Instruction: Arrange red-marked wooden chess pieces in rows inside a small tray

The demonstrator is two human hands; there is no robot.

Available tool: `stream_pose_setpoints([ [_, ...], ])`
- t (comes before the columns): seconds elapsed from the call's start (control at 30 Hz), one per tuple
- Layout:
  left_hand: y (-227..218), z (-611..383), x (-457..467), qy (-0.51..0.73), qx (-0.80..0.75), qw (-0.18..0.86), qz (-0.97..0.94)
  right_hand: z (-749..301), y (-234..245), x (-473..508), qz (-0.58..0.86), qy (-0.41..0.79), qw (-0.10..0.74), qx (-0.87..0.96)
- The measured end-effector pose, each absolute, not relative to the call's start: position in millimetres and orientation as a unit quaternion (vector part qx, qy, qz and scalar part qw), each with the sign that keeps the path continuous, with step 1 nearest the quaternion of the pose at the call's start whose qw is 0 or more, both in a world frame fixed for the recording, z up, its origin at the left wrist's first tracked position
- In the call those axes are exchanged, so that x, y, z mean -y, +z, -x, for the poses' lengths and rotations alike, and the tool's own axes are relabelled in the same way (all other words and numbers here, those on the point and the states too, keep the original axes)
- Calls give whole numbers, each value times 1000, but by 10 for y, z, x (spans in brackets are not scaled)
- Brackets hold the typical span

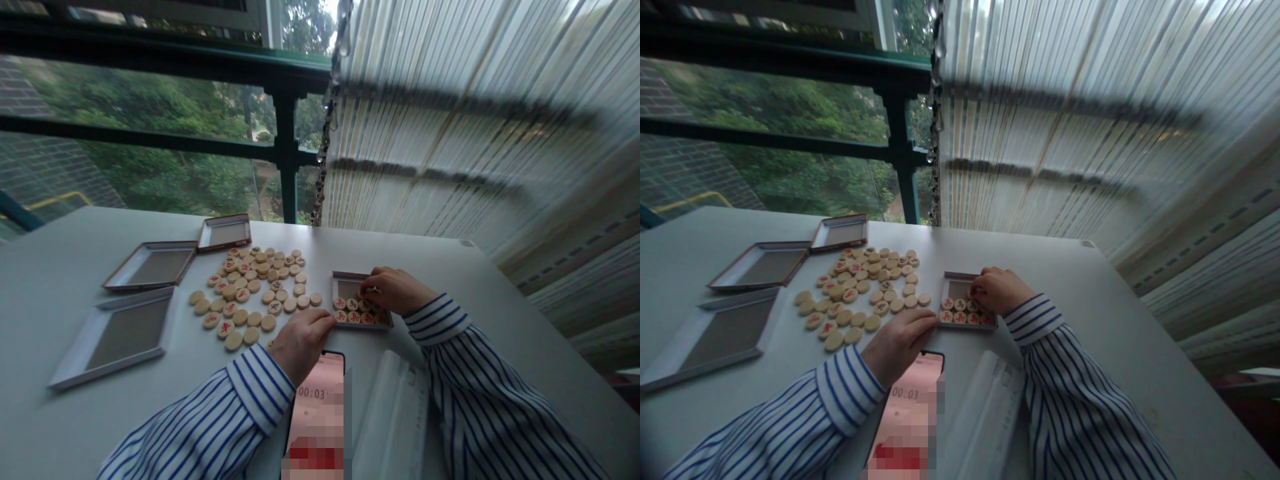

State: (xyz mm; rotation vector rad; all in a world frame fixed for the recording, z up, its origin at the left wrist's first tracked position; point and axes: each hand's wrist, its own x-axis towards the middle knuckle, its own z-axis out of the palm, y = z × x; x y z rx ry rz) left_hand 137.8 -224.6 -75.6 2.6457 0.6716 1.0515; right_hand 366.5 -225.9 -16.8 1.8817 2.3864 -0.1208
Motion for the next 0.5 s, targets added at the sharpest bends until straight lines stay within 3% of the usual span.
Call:
stream_pose_setpoints([
  [0.5,-765,-1378,2246,361,-227,107,-898,-3663,-147,2272,-623,-26,64,-779],
])
